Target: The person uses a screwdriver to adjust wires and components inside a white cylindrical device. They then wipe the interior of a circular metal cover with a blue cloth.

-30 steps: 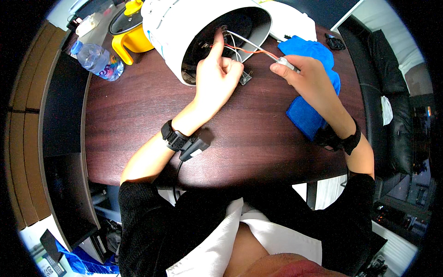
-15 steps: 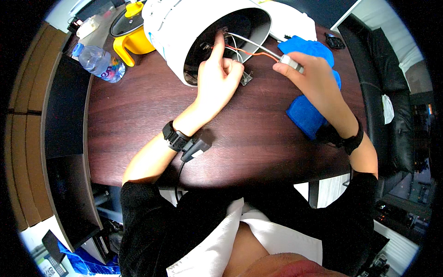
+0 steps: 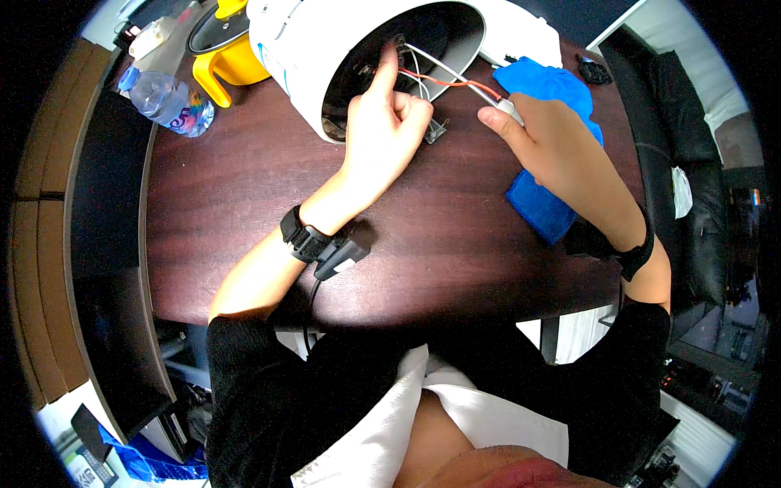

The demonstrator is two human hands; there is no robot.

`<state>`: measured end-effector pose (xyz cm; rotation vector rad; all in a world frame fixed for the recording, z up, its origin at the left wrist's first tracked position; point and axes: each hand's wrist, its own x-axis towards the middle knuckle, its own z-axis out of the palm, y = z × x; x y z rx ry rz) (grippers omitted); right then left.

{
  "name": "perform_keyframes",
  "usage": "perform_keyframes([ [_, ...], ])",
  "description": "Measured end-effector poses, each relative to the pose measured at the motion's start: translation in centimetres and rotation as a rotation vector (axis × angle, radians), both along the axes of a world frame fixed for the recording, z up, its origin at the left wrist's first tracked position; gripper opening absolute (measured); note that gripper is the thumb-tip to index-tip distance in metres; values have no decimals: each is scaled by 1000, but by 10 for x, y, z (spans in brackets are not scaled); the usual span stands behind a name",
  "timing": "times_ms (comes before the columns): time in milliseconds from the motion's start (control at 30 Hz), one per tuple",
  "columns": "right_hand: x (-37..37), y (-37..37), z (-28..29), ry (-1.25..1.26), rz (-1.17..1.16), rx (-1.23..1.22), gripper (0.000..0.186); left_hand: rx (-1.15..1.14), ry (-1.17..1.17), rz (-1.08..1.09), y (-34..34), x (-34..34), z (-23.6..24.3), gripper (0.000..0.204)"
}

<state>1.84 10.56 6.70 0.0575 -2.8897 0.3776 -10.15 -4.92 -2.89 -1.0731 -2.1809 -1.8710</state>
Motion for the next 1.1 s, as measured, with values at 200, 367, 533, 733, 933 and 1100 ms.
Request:
perform_keyframes([
  [200, -5, -3, -16, -140, -78, -289, 53, 11, 12, -20, 2, -4, -1, 69],
  [367, -7, -13, -19, -353, -207, -596, 56, 10, -14, -16, 3, -5, -1, 71],
  [533, -6, -20, -28, -376, -203, -766, 55, 8, 0, -20, 2, -4, 0, 70],
  [733, -8, -28, -40, -414, -174, -970, 52, 17, 14, -23, 4, -6, -2, 71],
  [933, -4, -45, -44, -452, -146, -1326, 47, 47, 3, -32, 6, -7, -7, 71],
  [1100, -4, -48, -46, -490, -129, -1497, 45, 36, 28, -51, 5, -8, -7, 72],
])
